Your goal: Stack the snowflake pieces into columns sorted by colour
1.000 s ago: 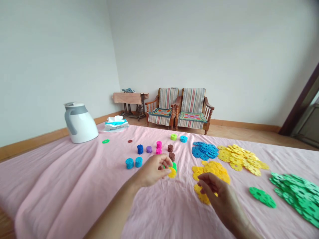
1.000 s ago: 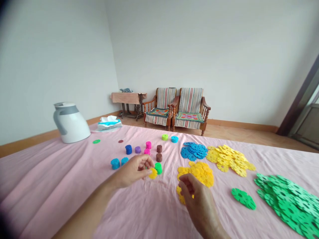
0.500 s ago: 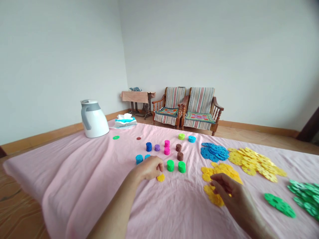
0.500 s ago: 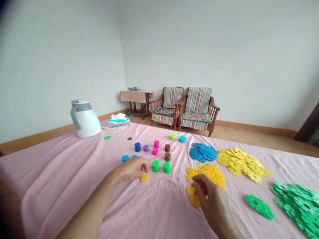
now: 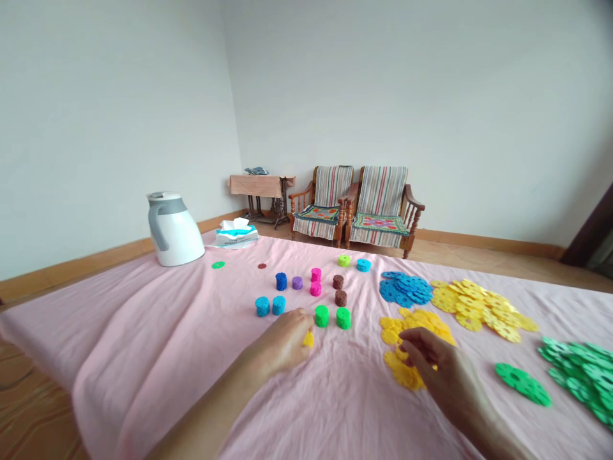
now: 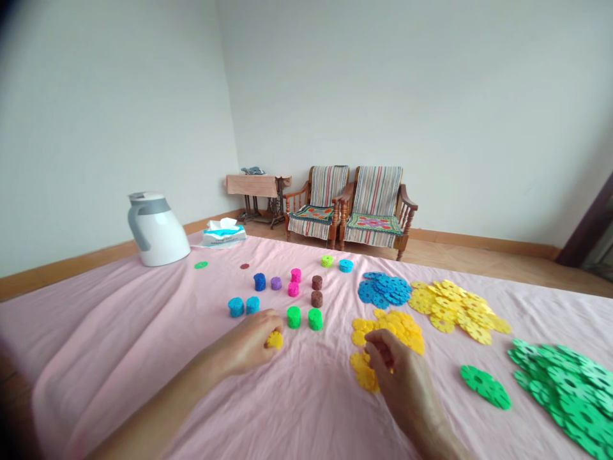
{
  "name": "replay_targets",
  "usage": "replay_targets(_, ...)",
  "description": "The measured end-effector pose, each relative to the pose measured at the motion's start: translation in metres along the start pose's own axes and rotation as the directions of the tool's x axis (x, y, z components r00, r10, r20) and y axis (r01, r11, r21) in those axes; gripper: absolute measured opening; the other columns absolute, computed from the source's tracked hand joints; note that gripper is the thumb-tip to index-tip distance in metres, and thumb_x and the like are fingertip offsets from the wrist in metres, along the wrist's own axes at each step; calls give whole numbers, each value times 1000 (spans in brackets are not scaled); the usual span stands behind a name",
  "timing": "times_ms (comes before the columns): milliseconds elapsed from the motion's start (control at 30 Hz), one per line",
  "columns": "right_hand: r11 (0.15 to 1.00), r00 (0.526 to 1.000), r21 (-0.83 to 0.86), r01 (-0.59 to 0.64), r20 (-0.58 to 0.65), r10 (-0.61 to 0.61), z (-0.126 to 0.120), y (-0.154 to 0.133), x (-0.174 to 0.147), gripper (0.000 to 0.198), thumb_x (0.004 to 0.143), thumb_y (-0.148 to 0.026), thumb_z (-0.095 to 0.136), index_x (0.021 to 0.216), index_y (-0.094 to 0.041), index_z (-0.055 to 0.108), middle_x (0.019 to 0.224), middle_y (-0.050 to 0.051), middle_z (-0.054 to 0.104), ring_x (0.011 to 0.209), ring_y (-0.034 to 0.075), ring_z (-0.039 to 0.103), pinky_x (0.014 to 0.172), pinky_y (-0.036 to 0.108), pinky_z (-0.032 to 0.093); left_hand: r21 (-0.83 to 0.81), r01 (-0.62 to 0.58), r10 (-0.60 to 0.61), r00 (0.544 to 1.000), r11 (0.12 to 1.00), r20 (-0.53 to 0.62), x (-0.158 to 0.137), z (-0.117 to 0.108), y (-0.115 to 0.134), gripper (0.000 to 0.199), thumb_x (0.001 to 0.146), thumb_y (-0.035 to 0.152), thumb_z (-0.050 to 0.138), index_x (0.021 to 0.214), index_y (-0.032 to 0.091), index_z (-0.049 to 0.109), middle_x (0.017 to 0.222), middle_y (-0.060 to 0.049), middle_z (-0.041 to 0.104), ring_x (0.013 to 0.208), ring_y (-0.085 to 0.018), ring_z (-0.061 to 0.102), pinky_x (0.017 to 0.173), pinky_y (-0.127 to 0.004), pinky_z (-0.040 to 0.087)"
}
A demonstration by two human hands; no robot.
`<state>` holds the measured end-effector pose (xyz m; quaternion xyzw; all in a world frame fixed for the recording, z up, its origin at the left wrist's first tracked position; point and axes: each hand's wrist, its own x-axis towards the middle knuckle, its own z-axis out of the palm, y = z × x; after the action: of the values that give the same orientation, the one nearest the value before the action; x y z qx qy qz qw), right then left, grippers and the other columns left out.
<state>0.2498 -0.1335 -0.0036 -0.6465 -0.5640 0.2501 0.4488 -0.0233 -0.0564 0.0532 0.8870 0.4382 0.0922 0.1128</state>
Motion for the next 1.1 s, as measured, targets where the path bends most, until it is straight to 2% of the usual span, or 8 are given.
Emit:
replay_targets(267,978,995,-195,69,-50,-81,-2,-11,-2,28,84,-41,44,89,-20,63,83,6,70,74,21,65,66,32,49,-97,-169,167,986,981,-25,5,22,29,22,64,4,53,76,19,63,79,-3,60,78,-18,58,68,-25,40)
replay_targets(400,924,982,-333,186,75,-171,-5,-9,-4,21,83,-32,47,82,-20,64,78,5,66,71,19,61,66,32,47,-143,-238,236,971,961,-30,7,24,43,23,64,5,56,81,19,64,83,-3,62,81,-18,59,69,-25,40)
replay_targets(533,876,948,-376,301,218,-232,-10,1,-8,18,77,-26,56,92,-21,64,95,6,63,87,21,61,79,34,47,-213,-199,198,980,956,-25,4,18,45,32,66,14,68,97,20,64,92,-3,63,87,-20,58,74,-26,41)
replay_targets(667,862,938,-397,315,269,-218,-14,-2,-13,20,77,-21,57,95,-22,62,99,6,61,93,21,59,84,35,45,-267,-119,116,993,956,-26,1,18,39,30,64,19,75,92,19,67,85,-1,61,82,-18,56,70,-25,40)
replay_targets(833,848,925,-401,346,297,-237,-16,-12,-16,15,81,-20,55,95,-21,60,99,7,61,95,21,57,85,36,45,-314,-145,135,989,938,-52,1,25,34,18,68,14,69,86,19,69,80,1,58,77,-15,54,68,-23,39)
replay_targets(1000,840,917,-388,378,281,-283,-11,-13,-17,16,79,-16,54,93,-21,60,98,7,62,92,21,57,83,36,44,-319,-156,141,988,935,-70,2,26,33,18,68,12,65,86,18,68,80,0,57,76,-14,53,67,-23,39)
replay_targets(1100,879,941,-356,317,237,-243,-7,-16,-14,9,79,-17,52,81,-20,59,83,4,63,78,18,57,72,31,45,-332,-160,147,987,930,-66,2,27,31,20,69,16,67,89,18,68,82,0,57,77,-15,54,67,-23,40)
